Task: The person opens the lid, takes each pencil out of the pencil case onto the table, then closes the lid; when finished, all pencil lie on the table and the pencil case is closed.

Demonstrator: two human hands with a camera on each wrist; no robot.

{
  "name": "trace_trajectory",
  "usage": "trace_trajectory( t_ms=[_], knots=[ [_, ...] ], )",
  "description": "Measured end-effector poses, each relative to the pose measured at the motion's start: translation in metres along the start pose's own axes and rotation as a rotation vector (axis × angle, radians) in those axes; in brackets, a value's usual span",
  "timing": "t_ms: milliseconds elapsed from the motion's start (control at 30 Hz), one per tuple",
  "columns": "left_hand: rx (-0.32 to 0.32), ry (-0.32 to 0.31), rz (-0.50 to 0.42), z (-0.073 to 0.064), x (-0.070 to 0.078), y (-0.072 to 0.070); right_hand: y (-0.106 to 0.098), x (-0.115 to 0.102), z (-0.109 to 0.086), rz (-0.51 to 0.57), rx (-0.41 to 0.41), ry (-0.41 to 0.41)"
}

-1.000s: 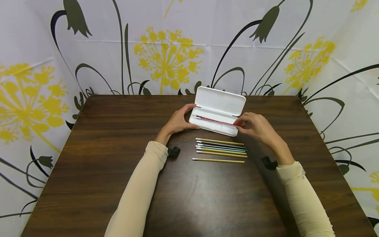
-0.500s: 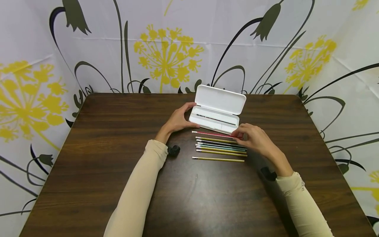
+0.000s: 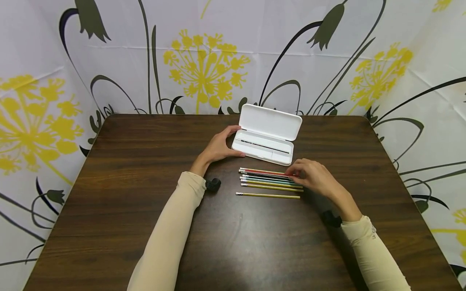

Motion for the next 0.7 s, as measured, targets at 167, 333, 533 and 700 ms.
trace_trajectory(
  t_ms=[167,333,533,700],
  knots=[
    [-0.011,-0.012,-0.01,-0.0001,0.0002,-0.0009,0.0012,-0.0003,0.0002,-0.034,-0.028,-0.002],
    [-0.009,-0.005,-0.007,-0.0012,0.0007,-0.0017,0.0017,-0.0009,-0.001,-0.058,-0.023,-0.012],
    [-0.002,0.011,-0.007,-0.0022,0.0034,-0.0018,0.0,-0.0012,-0.0025,-0.055,-0.017,-0.004],
    [-0.004,0.009,-0.007,-0.0028,0.0041,-0.0018,-0.0062,0.0009,0.0034,-0.072,-0.008,0.002]
  ],
)
Point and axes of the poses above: each hand's wrist, its own z-axis towards the middle knuckle, its own y-axis out of the palm, x = y × z, the point moved 4 cm from there along z, towards the middle knuckle, and after that the axes turned 10 degrees about -y, right-handed, at the moved point
